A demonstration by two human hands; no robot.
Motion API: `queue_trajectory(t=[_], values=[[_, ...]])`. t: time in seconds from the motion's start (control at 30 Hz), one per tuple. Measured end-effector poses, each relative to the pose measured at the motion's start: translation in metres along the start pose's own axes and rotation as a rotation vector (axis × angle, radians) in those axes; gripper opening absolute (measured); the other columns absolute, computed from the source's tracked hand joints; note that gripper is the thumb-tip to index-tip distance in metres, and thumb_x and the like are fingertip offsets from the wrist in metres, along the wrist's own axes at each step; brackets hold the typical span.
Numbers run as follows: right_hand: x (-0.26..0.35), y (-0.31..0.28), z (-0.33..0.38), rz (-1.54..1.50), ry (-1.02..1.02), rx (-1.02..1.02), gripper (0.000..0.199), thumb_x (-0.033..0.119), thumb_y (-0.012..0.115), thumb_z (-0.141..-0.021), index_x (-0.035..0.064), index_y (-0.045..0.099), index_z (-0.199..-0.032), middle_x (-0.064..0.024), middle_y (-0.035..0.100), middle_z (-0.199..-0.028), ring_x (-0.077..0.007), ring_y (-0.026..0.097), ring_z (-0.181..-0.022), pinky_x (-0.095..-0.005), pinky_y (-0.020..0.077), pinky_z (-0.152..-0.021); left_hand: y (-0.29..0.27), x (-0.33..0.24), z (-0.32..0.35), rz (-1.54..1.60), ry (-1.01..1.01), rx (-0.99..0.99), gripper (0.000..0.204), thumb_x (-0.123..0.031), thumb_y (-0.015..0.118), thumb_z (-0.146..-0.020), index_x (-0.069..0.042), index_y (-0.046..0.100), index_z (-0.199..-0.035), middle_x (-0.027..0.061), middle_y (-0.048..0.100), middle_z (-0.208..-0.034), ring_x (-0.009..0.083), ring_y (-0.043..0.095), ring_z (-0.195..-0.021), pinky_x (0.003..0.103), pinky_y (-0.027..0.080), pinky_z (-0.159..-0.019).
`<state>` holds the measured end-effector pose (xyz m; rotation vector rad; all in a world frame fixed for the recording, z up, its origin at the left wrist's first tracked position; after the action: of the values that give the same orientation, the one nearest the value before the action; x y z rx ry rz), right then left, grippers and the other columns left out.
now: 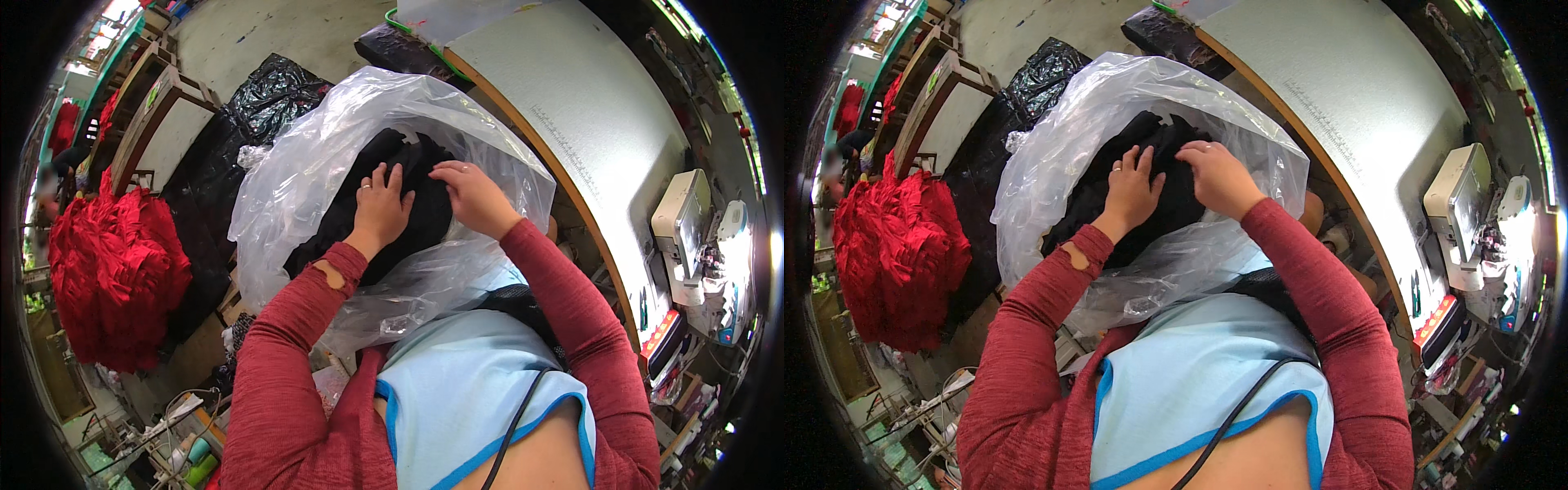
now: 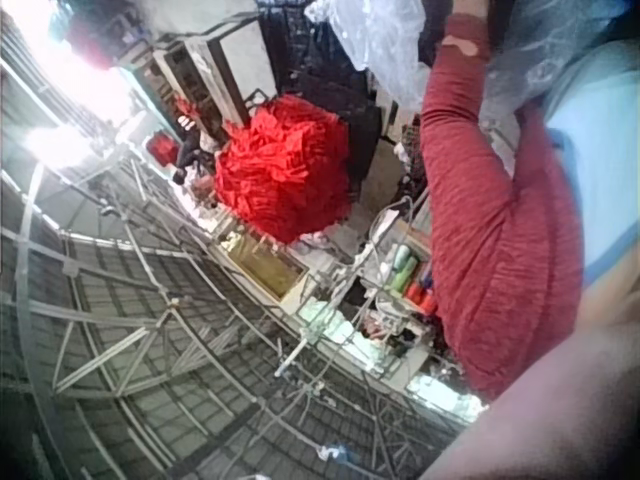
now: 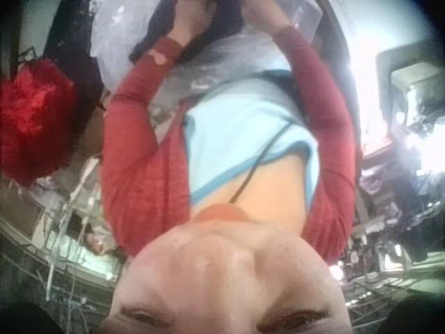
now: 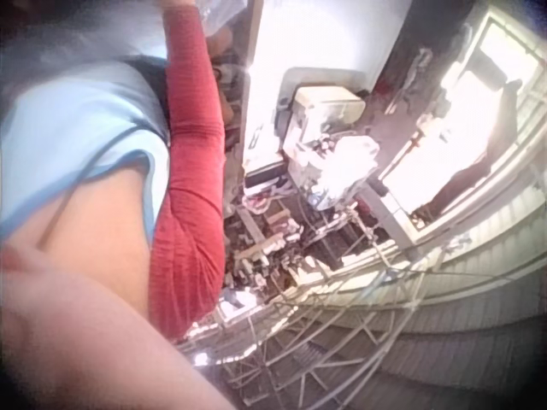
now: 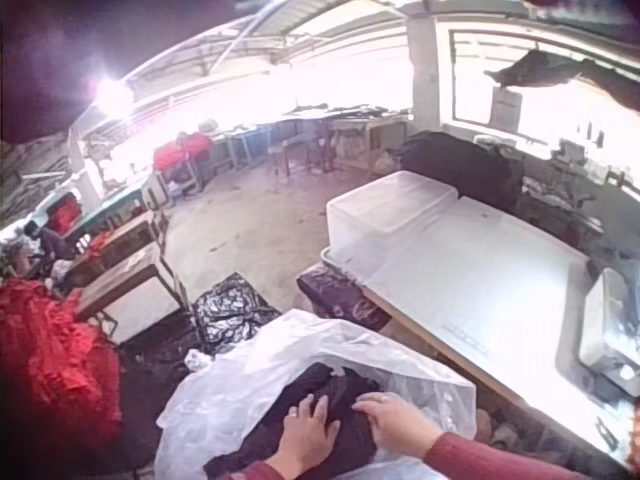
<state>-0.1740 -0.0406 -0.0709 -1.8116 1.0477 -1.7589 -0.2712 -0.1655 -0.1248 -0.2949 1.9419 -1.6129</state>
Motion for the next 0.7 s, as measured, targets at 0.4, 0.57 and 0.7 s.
queue_trajectory(t=[0.4,0.57,0.7], values=[[-0.036,0.064,0.048,0.063,0.204,0.063,0.053,0.004,0.057,-0.079,-0.0035,0.042,-0.129,-0.0243,0.043,-0.131,-0.0398,0.047,-0.117,-0.0412,0.0399,-0.1,0.001,0.005,-0.004,0.076,0.048,0.029,0.071,-0.032,0.07,-0.076,-0.003,0.039,-0.133,0.0229,0.044,-0.129,0.041,0.045,-0.111,0.048,0.038,-0.096],[-0.042,0.079,0.065,0.121,0.271,0.305,0.047,0.011,0.058,-0.081,-0.0028,0.047,-0.125,-0.0243,0.045,-0.129,-0.0401,0.051,-0.111,-0.0422,0.0428,-0.096,0.002,0.028,-0.025,0.156,0.006,0.187,0.077,-0.036,0.073,-0.072,0.003,0.042,-0.13,0.0238,0.049,-0.126,0.0405,0.047,-0.116,0.044,0.038,-0.1],[-0.044,0.081,0.065,0.154,0.237,0.336,0.044,0.013,0.057,-0.081,-0.0002,0.051,-0.122,-0.0229,0.046,-0.129,-0.0387,0.052,-0.111,-0.042,0.0441,-0.094,-0.005,0.035,-0.039,0.143,0.043,0.263,0.069,-0.036,0.072,-0.074,0.002,0.048,-0.126,0.0232,0.057,-0.118,0.0384,0.052,-0.11,0.042,0.041,-0.097]])
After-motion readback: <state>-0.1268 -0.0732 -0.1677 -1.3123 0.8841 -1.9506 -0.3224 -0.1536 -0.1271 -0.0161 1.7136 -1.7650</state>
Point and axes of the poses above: each hand's wrist, its own z-axis away from the middle knuckle, its own y-axis out of the palm, x = y × z, the point moved 6 cm from there along -z, towards the middle knuckle
